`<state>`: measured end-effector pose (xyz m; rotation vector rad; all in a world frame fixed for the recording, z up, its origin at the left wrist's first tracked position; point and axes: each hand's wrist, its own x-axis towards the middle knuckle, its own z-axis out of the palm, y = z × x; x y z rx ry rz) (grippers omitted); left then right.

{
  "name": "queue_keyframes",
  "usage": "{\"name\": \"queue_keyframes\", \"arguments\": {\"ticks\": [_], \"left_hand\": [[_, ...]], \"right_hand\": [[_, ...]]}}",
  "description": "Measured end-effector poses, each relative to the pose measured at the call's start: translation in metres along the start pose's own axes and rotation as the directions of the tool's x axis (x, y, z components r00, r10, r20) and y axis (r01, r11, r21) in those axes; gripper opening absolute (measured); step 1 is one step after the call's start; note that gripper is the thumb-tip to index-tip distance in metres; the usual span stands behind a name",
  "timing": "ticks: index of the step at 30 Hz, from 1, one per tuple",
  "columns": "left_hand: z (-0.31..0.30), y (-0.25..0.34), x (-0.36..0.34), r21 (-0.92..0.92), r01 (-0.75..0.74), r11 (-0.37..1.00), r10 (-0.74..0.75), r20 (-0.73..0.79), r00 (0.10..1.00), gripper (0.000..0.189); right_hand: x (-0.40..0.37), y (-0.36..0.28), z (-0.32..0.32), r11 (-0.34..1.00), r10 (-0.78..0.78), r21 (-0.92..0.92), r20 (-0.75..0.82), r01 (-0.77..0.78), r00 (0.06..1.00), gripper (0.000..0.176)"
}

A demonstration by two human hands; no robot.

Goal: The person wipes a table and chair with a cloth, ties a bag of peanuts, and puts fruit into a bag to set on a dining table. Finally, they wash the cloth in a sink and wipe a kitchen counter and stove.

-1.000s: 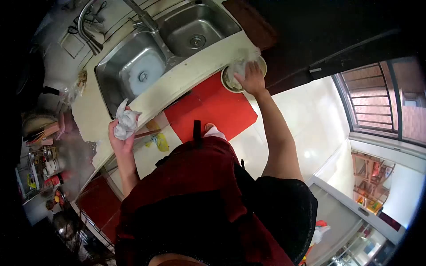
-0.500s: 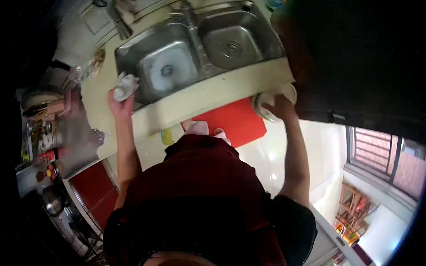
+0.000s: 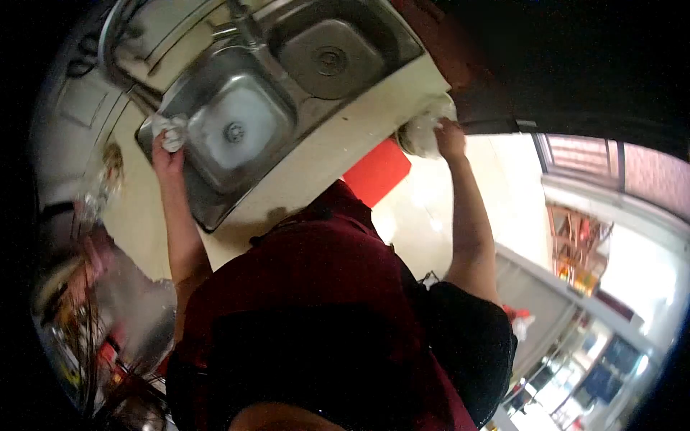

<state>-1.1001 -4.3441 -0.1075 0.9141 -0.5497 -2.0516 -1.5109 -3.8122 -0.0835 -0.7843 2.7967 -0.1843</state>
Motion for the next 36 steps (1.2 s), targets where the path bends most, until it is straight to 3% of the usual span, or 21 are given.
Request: {"name": "queue_keyframes", "arguments": {"ticks": [2, 4, 5, 6, 8, 9, 11, 12, 13, 14, 16, 18, 20, 22, 24, 26, 29, 32, 33, 35, 36], "left_hand": [[0.011, -0.005, 0.011, 0.053, -0.059, 0.997, 0.063, -0.070, 0.996, 0.027], [0.000, -0.004, 0.027, 0.034, -0.026, 0.999, 0.019, 0.193, 0.981, 0.026], [0.047, -0.006, -0.003, 0.089, -0.002, 0.996, 0.000, 0.017, 1.000, 0.029], [0.056, -0.015, -0.015, 0.086, 0.070, 0.994, -0.074, 0.037, 0.997, 0.031], [0.068, -0.034, -0.019, 0.097, 0.212, 0.972, -0.221, 0.086, 0.972, 0.033], [0.049, -0.057, -0.005, 0.167, 0.229, 0.959, -0.261, 0.208, 0.943, 0.036], [0.116, -0.090, -0.055, 0.158, 0.397, 0.904, -0.416, 0.111, 0.902, 0.035], [0.138, -0.109, -0.064, 0.208, 0.471, 0.857, -0.512, 0.239, 0.825, 0.036], [0.160, -0.128, -0.075, 0.261, 0.532, 0.805, -0.593, 0.351, 0.725, 0.037], [0.188, -0.146, -0.091, 0.420, 0.450, 0.788, -0.614, 0.484, 0.623, 0.043], [0.213, -0.209, -0.097, 0.642, 0.360, 0.677, -0.690, 0.384, 0.613, 0.045], [0.275, -0.223, -0.149, 0.717, 0.357, 0.598, -0.787, 0.442, 0.431, 0.056], [0.290, -0.268, -0.174, 0.847, 0.241, 0.473, -0.839, 0.349, 0.418, 0.077], [0.276, -0.327, -0.186, 0.908, 0.020, 0.419, -0.806, 0.361, 0.468, 0.077], [0.287, -0.344, -0.201, 0.923, -0.246, 0.295, -0.712, 0.384, 0.588, 0.074], [0.288, -0.358, -0.200, 0.904, -0.354, 0.242, -0.634, 0.423, 0.647, 0.064], [0.285, -0.368, -0.189, 0.887, -0.344, 0.307, -0.552, 0.461, 0.695, 0.030], [0.288, -0.353, -0.193, 0.887, -0.008, 0.461, -0.727, 0.383, 0.571, 0.020], [0.284, -0.352, -0.194, 0.854, 0.070, 0.515, -0.747, 0.407, 0.525, 0.015], [0.288, -0.333, -0.198, 0.793, 0.185, 0.581, -0.713, 0.385, 0.586, 0.014], [0.292, -0.326, -0.193, 0.751, 0.234, 0.618, -0.691, 0.376, 0.617, 0.014]], "right_hand": [[0.013, -0.007, 0.021, 0.995, -0.025, -0.093, 0.026, 0.027, 0.999, 0.031], [0.017, -0.032, 0.017, 0.995, -0.053, 0.082, 0.055, 0.048, 0.997, 0.030], [0.024, -0.020, 0.026, 0.992, -0.126, 0.028, 0.127, 0.124, 0.984, 0.032], [0.030, -0.008, 0.040, 0.979, -0.194, -0.017, 0.204, 0.202, 0.959, 0.035], [0.033, -0.004, 0.043, 0.993, -0.120, 0.033, 0.186, 0.116, 0.975, 0.036], [0.035, -0.007, 0.031, 0.993, -0.111, 0.056, 0.205, 0.101, 0.972, 0.037], [0.032, 0.000, 0.041, 1.000, 0.021, -0.017, 0.111, -0.019, 0.994, 0.036], [0.026, -0.011, 0.023, 0.992, -0.070, 0.109, 0.118, 0.057, 0.991, 0.038], [0.016, -0.027, 0.004, 0.994, -0.105, 0.021, 0.072, 0.103, 0.992, 0.038], [0.008, -0.035, -0.006, 0.987, -0.146, -0.068, 0.033, 0.148, 0.989, 0.039], [0.004, -0.027, -0.001, 0.988, -0.144, -0.046, -0.002, 0.144, 0.990, 0.042], [-0.004, -0.029, -0.018, 0.995, -0.089, 0.036, 0.042, 0.088, 0.995, 0.042], [-0.016, -0.027, -0.034, 0.973, -0.153, 0.154, -0.115, 0.169, 0.982, 0.036], [-0.035, -0.022, -0.051, 0.954, -0.148, 0.220, -0.248, 0.204, 0.957, 0.034], [-0.053, -0.013, -0.057, 0.986, 0.026, 0.162, -0.324, 0.028, 0.946, 0.033], [-0.063, 0.006, -0.032, 0.873, 0.267, 0.444, -0.092, -0.201, 0.959, 0.034], [-0.052, -0.011, -0.015, 0.673, 0.198, 0.728, -0.008, -0.130, 0.980, 0.036], [-0.022, -0.024, 0.013, 0.312, 0.222, 0.879, 0.302, -0.360, 0.927, 0.044], [-0.012, -0.019, 0.034, 0.529, 0.119, 0.827, 0.151, -0.192, 0.981, 0.046], [0.006, -0.010, 0.056, 0.819, -0.181, 0.539, -0.083, 0.197, 0.980, 0.048], [0.015, -0.006, 0.055, 0.860, -0.227, 0.477, 0.036, 0.183, 0.973, 0.049]]}}
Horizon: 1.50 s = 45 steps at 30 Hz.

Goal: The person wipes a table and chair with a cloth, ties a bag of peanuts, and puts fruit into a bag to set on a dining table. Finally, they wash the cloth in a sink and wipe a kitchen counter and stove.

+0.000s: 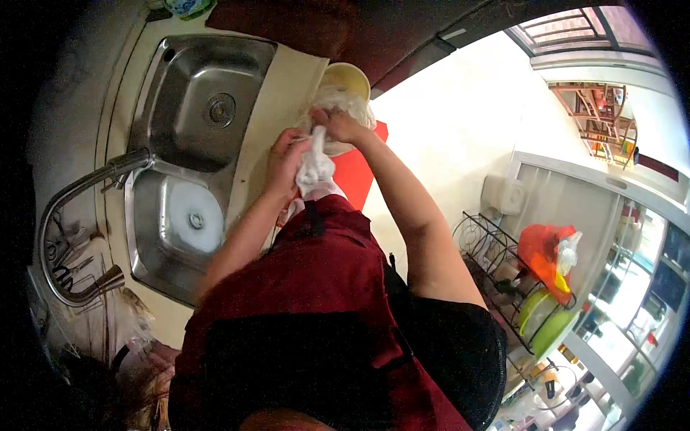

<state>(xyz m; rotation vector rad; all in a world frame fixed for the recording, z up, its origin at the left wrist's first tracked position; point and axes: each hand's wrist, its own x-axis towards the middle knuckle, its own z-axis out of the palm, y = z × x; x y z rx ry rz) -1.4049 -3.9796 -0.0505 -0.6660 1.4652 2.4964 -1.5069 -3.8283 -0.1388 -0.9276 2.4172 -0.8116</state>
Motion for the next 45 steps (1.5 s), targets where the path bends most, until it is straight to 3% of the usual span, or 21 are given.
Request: {"name": "queue_keyframes", "arguments": {"ticks": [3, 6, 8, 11, 14, 16, 18, 20, 21, 22, 24, 26, 28, 31, 33, 34, 36, 38, 39, 41, 45], "left_hand": [[-0.029, 0.003, 0.016, -0.032, -0.049, 0.998, 0.049, -0.014, 0.999, 0.014], [-0.036, 0.004, 0.024, 0.009, -0.093, 0.996, 0.093, -0.002, 0.996, 0.016], [-0.037, -0.003, 0.029, 0.095, -0.124, 0.988, 0.125, -0.006, 0.992, 0.017], [-0.037, -0.006, 0.024, 0.142, -0.132, 0.981, 0.134, -0.006, 0.991, 0.018], [-0.045, -0.012, 0.028, 0.234, -0.149, 0.961, 0.146, 0.029, 0.989, 0.022], [-0.046, -0.005, 0.023, 0.253, -0.107, 0.962, 0.101, 0.035, 0.994, 0.023], [-0.045, 0.000, 0.021, 0.306, -0.086, 0.948, 0.078, 0.038, 0.996, 0.025], [-0.045, -0.001, 0.019, 0.288, -0.133, 0.948, 0.113, 0.084, 0.990, 0.026], [-0.045, -0.005, 0.019, 0.244, -0.144, 0.959, 0.121, 0.104, 0.987, 0.020], [-0.044, 0.005, 0.015, 0.262, -0.068, 0.963, 0.045, 0.092, 0.995, 0.020], [-0.040, 0.032, 0.002, 0.288, 0.094, 0.953, -0.117, 0.064, 0.991, 0.022], [-0.049, 0.012, 0.007, 0.265, -0.020, 0.964, 0.013, 0.029, 0.999, 0.030], [-0.058, 0.018, 0.000, 0.228, -0.053, 0.972, 0.069, -0.064, 0.996, 0.036], [-0.128, 0.015, -0.017, 0.536, -0.565, 0.628, 0.643, 0.053, 0.764, 0.041], [-0.177, 0.029, -0.048, 0.038, -0.523, 0.851, 0.524, -0.108, 0.845, 0.042], [-0.201, 0.040, -0.068, -0.603, -0.184, 0.776, 0.153, -0.103, 0.983, 0.041], [-0.253, 0.035, -0.104, -0.677, -0.483, 0.556, 0.103, -0.521, 0.848, 0.040], [-0.304, 0.042, -0.140, -0.640, -0.578, 0.507, 0.118, -0.612, 0.782, 0.038], [-0.316, 0.048, -0.156, -0.556, -0.640, 0.530, 0.150, -0.682, 0.716, 0.039], [-0.339, 0.055, -0.179, -0.474, -0.717, 0.511, 0.261, -0.709, 0.655, 0.043], [-0.396, 0.049, -0.188, -0.362, -0.780, 0.510, 0.253, -0.804, 0.538, 0.036]], "right_hand": [[0.007, -0.065, -0.069, 0.986, 0.157, -0.105, 0.318, -0.129, 0.935, 0.053], [-0.027, -0.058, -0.069, 0.988, 0.111, -0.112, 0.059, -0.104, 0.992, 0.054], [-0.044, -0.076, -0.093, 0.980, 0.181, -0.118, 0.174, -0.162, 0.968, 0.063], [-0.059, -0.065, -0.101, 0.746, 0.265, -0.664, 0.237, -0.044, 0.935, 0.078], [-0.039, -0.080, -0.126, 0.384, 0.445, -0.922, 0.132, -0.056, 0.886, 0.048], [-0.042, -0.078, -0.130, 0.576, 0.259, -0.807, 0.030, -0.130, 0.965, 0.034], [-0.035, -0.022, -0.111, 0.905, 0.255, -0.297, -0.192, -0.303, 0.948, 0.043], [-0.025, 0.030, -0.080, 0.847, 0.451, -0.202, -0.220, -0.492, 0.865, 0.050], [-0.023, 0.050, -0.068, 0.873, 0.484, 0.073, -0.018, -0.481, 0.875, 0.052], [-0.015, -0.003, -0.086, 0.681, 0.654, 0.254, 0.213, -0.687, 0.726, 0.043], [-0.015, 0.007, -0.089, 0.807, 0.567, 0.205, -0.007, -0.554, 0.824, 0.029], [-0.015, 0.016, -0.109, 0.941, 0.336, 0.105, -0.228, -0.320, 0.914, 0.020], [-0.007, -0.025, -0.142, 0.873, 0.344, -0.280, -0.227, -0.400, 0.911, 0.015], [0.036, -0.086, -0.143, 0.961, -0.001, -0.256, -0.374, -0.102, 0.927, 0.010], [0.072, -0.164, -0.121, 0.971, -0.070, -0.240, -0.285, -0.001, 0.956, 0.015], [0.097, -0.186, -0.101, 0.984, -0.167, -0.071, -0.077, 0.162, 0.983, 0.019], [0.136, -0.261, -0.043, 0.853, -0.519, 0.014, 0.124, 0.521, 0.846, 0.029], [0.168, -0.331, 0.028, 0.748, -0.648, 0.394, 0.259, 0.534, 0.716, 0.040], [0.178, -0.361, 0.065, 0.680, -0.725, 0.346, 0.182, 0.646, 0.665, 0.051], [0.212, -0.409, 0.132, 0.746, -0.639, 0.348, 0.135, 0.568, 0.757, 0.075], [0.248, -0.459, 0.202, 0.879, -0.474, 0.040, -0.052, 0.476, 0.879, 0.078]]}}
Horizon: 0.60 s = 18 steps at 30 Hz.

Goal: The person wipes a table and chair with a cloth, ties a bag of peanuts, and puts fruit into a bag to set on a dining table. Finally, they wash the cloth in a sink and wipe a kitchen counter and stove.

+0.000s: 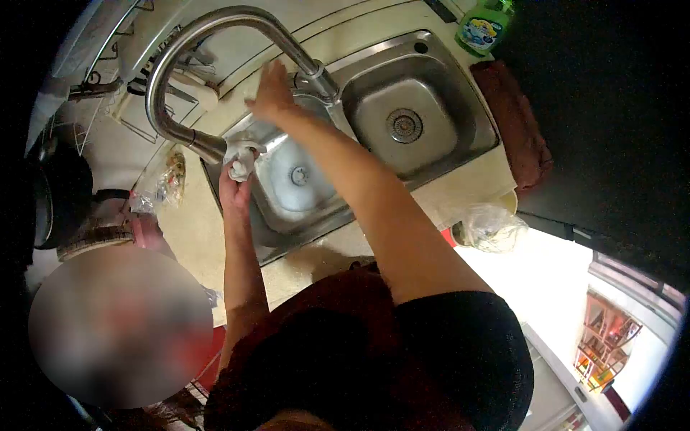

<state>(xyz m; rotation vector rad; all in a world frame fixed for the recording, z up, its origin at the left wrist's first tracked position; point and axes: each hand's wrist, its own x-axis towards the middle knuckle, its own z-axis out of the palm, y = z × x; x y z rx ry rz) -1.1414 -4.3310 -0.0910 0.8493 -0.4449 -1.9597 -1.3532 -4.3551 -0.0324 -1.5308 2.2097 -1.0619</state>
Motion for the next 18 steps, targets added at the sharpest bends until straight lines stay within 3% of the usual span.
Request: {"name": "queue_keyframes", "arguments": {"ticks": [2, 3, 5, 6, 7, 8, 9, 10, 11, 12, 15, 16, 17, 18], "left_hand": [[-0.004, 0.011, 0.021, -0.127, 0.062, 0.990, -0.053, 0.069, 0.996, 0.033], [-0.010, 0.010, 0.027, -0.192, 0.102, 0.976, -0.084, 0.099, 0.992, 0.032], [0.042, 0.019, 0.009, -0.066, -0.002, 0.998, -0.005, -0.094, 0.996, 0.034], [0.047, 0.024, 0.004, -0.090, -0.004, 0.996, -0.004, -0.091, 0.996, 0.034], [0.034, 0.026, 0.009, -0.220, 0.063, 0.973, -0.050, 0.066, 0.997, 0.035], [0.033, 0.024, 0.012, -0.173, 0.011, 0.985, -0.013, -0.011, 1.000, 0.034], [0.022, 0.025, 0.018, -0.191, 0.052, 0.980, -0.054, -0.005, 0.999, 0.031], [0.030, 0.022, 0.018, -0.059, 0.007, 0.998, -0.014, -0.123, 0.992, 0.029], [0.006, 0.025, 0.028, -0.225, 0.157, 0.962, -0.111, 0.204, 0.973, 0.028], [0.006, 0.021, 0.035, -0.207, 0.104, 0.973, -0.083, 0.108, 0.991, 0.027], [0.041, 0.013, 0.028, -0.087, -0.046, 0.995, 0.035, -0.124, 0.992, 0.028], [-0.003, 0.018, 0.061, -0.256, 0.146, 0.956, -0.100, 0.183, 0.978, 0.033], [-0.001, 0.017, 0.061, -0.333, 0.181, 0.925, -0.120, 0.194, 0.974, 0.034], [0.004, 0.020, 0.057, -0.405, 0.214, 0.889, -0.140, 0.204, 0.969, 0.035]], "right_hand": [[-0.013, -0.009, -0.001, 0.930, -0.047, -0.349, 0.201, 0.116, 0.978, 0.076], [-0.017, -0.003, -0.003, 0.959, -0.124, -0.234, 0.166, 0.162, 0.978, 0.074], [-0.034, 0.015, -0.010, 0.966, -0.260, 0.010, 0.077, 0.260, 0.963, 0.071], [-0.052, 0.016, -0.042, 0.967, -0.241, 0.133, 0.181, 0.219, 0.953, 0.061], [-0.073, 0.041, -0.053, 0.935, -0.341, 0.161, 0.166, 0.316, 0.925, 0.051], [-0.098, 0.080, -0.058, 0.887, -0.442, 0.170, 0.046, 0.429, 0.896, 0.045], [-0.122, 0.095, -0.086, 0.973, -0.226, 0.074, 0.109, 0.218, 0.968, 0.047], [-0.149, 0.113, -0.111, 0.994, -0.028, -0.104, 0.101, 0.039, 0.994, 0.055], [-0.184, 0.122, -0.132, 0.993, -0.025, -0.113, -0.001, 0.024, 1.000, 0.059], [-0.223, 0.124, -0.148, 0.992, -0.025, -0.122, -0.106, 0.011, 0.994, 0.064], [-0.303, 0.134, -0.144, 0.933, -0.035, -0.358, -0.027, 0.023, 0.999, 0.074], [-0.320, 0.128, -0.131, 0.906, -0.019, -0.424, -0.005, 0.015, 1.000, 0.076], [-0.326, 0.121, -0.120, 0.874, -0.004, -0.486, 0.016, 0.011, 1.000, 0.078], [-0.320, 0.114, -0.107, 0.949, -0.072, -0.302, 0.085, 0.094, 0.994, 0.080]]}}
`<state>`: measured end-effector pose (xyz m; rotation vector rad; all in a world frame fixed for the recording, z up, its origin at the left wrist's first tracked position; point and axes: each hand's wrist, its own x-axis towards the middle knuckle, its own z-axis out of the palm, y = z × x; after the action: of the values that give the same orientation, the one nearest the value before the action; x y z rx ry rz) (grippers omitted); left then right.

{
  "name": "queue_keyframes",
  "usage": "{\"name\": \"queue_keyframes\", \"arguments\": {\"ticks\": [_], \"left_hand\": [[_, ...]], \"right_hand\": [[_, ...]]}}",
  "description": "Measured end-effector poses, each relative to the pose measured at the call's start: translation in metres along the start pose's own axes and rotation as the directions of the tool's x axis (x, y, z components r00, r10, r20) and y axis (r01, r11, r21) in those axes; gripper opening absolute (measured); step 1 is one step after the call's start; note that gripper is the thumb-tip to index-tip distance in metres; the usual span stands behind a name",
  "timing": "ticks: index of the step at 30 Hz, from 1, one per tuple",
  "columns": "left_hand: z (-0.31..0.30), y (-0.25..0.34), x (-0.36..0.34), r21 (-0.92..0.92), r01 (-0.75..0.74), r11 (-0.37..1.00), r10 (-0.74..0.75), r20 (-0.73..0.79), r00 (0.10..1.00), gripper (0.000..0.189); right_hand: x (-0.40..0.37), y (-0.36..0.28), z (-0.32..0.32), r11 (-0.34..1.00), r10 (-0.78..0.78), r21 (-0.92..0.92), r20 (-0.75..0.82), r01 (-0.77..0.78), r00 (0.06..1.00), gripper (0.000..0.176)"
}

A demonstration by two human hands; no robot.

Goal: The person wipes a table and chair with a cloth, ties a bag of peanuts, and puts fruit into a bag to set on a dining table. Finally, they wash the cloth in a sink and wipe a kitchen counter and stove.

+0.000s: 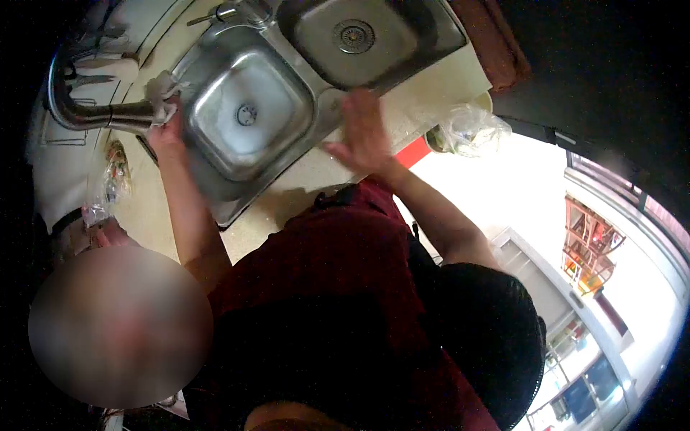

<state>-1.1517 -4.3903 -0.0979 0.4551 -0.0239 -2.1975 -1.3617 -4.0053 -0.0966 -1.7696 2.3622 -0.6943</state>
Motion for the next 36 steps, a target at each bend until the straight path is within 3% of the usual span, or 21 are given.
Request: {"name": "queue_keyframes", "arguments": {"ticks": [1, 2, 4, 6, 9, 11, 13, 15, 16, 17, 19, 20, 21, 22, 24, 27, 29, 30, 32, 33, 36], "left_hand": [[0.010, -0.002, 0.000, -0.085, 0.023, 0.996, -0.022, 0.005, 1.000, 0.036], [0.035, -0.018, -0.001, 0.089, -0.211, 0.973, 0.220, -0.119, 0.968, 0.039], [0.025, -0.009, 0.001, 0.077, -0.155, 0.985, 0.163, -0.107, 0.981, 0.040], [0.002, 0.020, 0.012, 0.060, 0.057, 0.997, -0.064, 0.124, 0.990, 0.045], [0.041, -0.010, -0.021, 0.674, -0.266, 0.689, 0.247, 0.127, 0.961, 0.045], [0.035, -0.003, -0.033, 0.628, -0.200, 0.752, 0.364, -0.142, 0.921, 0.047], [0.052, -0.012, -0.047, 0.817, -0.047, 0.574, 0.404, -0.233, 0.884, 0.040], [0.015, 0.014, -0.032, 0.684, -0.173, 0.709, 0.321, -0.093, 0.943, 0.040], [-0.011, 0.028, -0.021, 0.601, -0.219, 0.769, 0.283, -0.012, 0.959, 0.040], [0.001, 0.026, -0.024, 0.508, -0.253, 0.823, 0.250, 0.077, 0.965, 0.041], [0.047, -0.002, -0.042, 0.854, -0.310, 0.418, 0.559, 0.027, 0.829, 0.043], [0.049, 0.000, -0.041, 0.918, -0.329, 0.223, 0.553, 0.158, 0.818, 0.042], [0.045, 0.000, -0.038, 0.938, -0.345, 0.022, 0.518, 0.284, 0.806, 0.041], [0.041, 0.000, -0.036, 0.917, -0.356, -0.179, 0.458, 0.398, 0.795, 0.040], [0.043, -0.001, -0.046, 0.940, -0.335, 0.059, 0.527, 0.255, 0.810, 0.039], [0.021, 0.012, -0.035, 0.787, -0.304, 0.536, 0.376, 0.099, 0.921, 0.041], [-0.017, 0.030, -0.026, 0.574, -0.158, 0.804, 0.167, 0.037, 0.985, 0.042], [-0.034, 0.035, -0.022, 0.456, -0.043, 0.889, 0.054, -0.010, 0.999, 0.043], [-0.001, -0.011, -0.036, 0.458, -0.055, 0.887, 0.040, 0.043, 0.998, 0.043], [0.013, -0.033, -0.050, 0.467, -0.062, 0.882, 0.040, 0.058, 0.998, 0.042], [-0.008, -0.042, -0.065, 0.725, -0.294, 0.623, 0.171, 0.240, 0.956, 0.040]], "right_hand": [[0.014, -0.014, 0.011, 0.977, -0.095, 0.196, 0.021, 0.089, 0.995, 0.083], [0.028, -0.036, 0.021, 0.953, -0.159, 0.270, 0.053, 0.139, 0.986, 0.082], [0.062, -0.079, 0.058, 0.840, -0.161, 0.538, 0.111, 0.077, 0.981, 0.077], [0.110, -0.112, 0.105, 0.506, -0.018, 0.850, 0.182, -0.148, 0.983, 0.066], [0.182, -0.131, 0.132, -0.099, 0.217, 0.914, 0.405, -0.393, 0.888, 0.042], [0.219, -0.127, 0.091, -0.109, 0.202, 0.812, 0.582, -0.573, 0.787, 0.028], [0.246, -0.120, 0.092, 0.510, 0.085, 0.741, 0.461, -0.436, 0.883, 0.024], [0.270, -0.129, 0.102, 0.601, 0.075, 0.728, 0.359, -0.330, 0.930, 0.026], [0.274, -0.146, 0.085, 0.220, 0.095, 0.856, 0.458, -0.468, 0.884, 0.027], [0.278, -0.158, 0.097, 0.150, 0.137, 0.868, 0.457, -0.474, 0.879, 0.026], [0.293, -0.181, 0.123, 0.009, 0.227, 0.888, 0.445, -0.459, 0.866, 0.024], [0.291, -0.183, 0.098, -0.148, 0.009, 0.818, 0.563, -0.555, 0.827, 0.021], [0.288, -0.194, 0.074, -0.156, 0.104, 0.822, 0.565, -0.547, 0.819, 0.020], [0.289, -0.193, 0.073, -0.124, 0.108, 0.837, 0.546, -0.534, 0.831, 0.021], [0.305, -0.191, 0.125, 0.020, 0.158, 0.945, 0.321, -0.328, 0.934, 0.029], [0.290, -0.192, 0.087, 0.725, 0.276, 0.656, 0.003, -0.210, 0.961, 0.038], [0.256, -0.209, 0.091, 0.707, 0.267, 0.638, 0.159, -0.306, 0.950, 0.040], [0.238, -0.219, 0.109, 0.821, 0.038, 0.569, -0.137, 0.047, 0.990, 0.037], [0.230, -0.220, 0.096, 0.836, -0.205, 0.505, -0.076, 0.215, 0.976, 0.040], [0.235, -0.224, 0.098, 0.928, -0.230, 0.332, 0.159, 0.168, 0.960, 0.041], [0.281, -0.193, 0.089, 0.913, -0.003, 0.396, 0.251, -0.100, 0.968, 0.040]]}}
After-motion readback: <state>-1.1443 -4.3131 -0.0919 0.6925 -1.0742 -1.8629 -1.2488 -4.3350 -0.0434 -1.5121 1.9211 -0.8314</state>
